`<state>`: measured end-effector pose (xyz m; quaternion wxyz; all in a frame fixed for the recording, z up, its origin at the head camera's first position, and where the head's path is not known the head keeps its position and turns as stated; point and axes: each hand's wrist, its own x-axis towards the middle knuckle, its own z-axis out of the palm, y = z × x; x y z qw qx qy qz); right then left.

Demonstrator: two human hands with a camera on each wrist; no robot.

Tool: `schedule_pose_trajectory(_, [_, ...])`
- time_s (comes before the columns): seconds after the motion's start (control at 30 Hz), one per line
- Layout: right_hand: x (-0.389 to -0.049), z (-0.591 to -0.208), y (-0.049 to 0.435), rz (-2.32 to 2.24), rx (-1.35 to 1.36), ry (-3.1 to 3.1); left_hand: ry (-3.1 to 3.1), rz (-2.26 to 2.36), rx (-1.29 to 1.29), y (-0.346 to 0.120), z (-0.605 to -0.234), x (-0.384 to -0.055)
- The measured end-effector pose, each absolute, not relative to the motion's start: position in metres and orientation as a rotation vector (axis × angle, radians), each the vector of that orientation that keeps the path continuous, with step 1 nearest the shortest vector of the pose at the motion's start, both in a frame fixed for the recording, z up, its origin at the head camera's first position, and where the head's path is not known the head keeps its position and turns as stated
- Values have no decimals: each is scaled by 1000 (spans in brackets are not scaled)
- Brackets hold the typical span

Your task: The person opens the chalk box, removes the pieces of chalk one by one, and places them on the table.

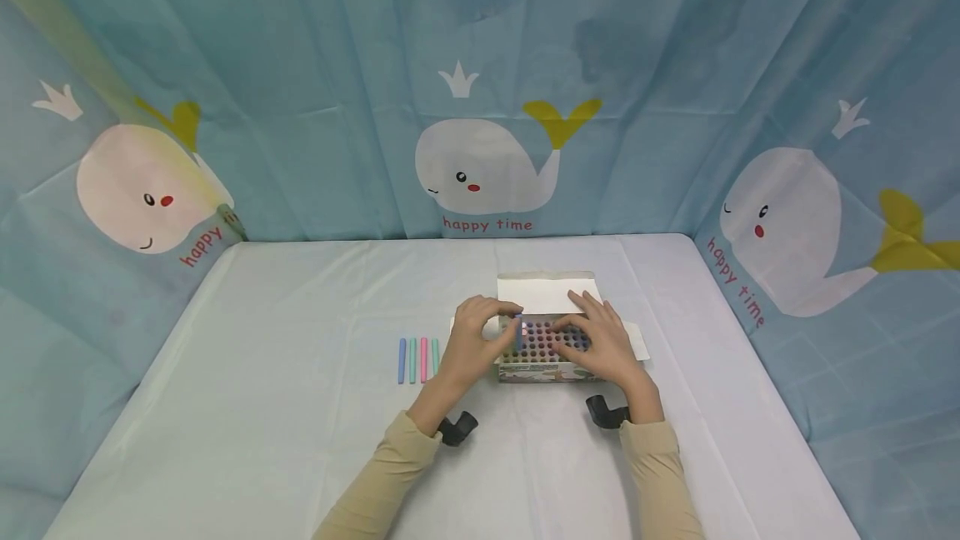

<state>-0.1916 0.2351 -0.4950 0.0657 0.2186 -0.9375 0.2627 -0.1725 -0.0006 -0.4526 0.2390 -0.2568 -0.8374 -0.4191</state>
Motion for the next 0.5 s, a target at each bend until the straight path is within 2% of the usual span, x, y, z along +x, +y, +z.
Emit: schedule_pose_trajectory(0.5, [-192,-495,234,792,651,-2834,-2339,-1162,-612,-30,-452,-173])
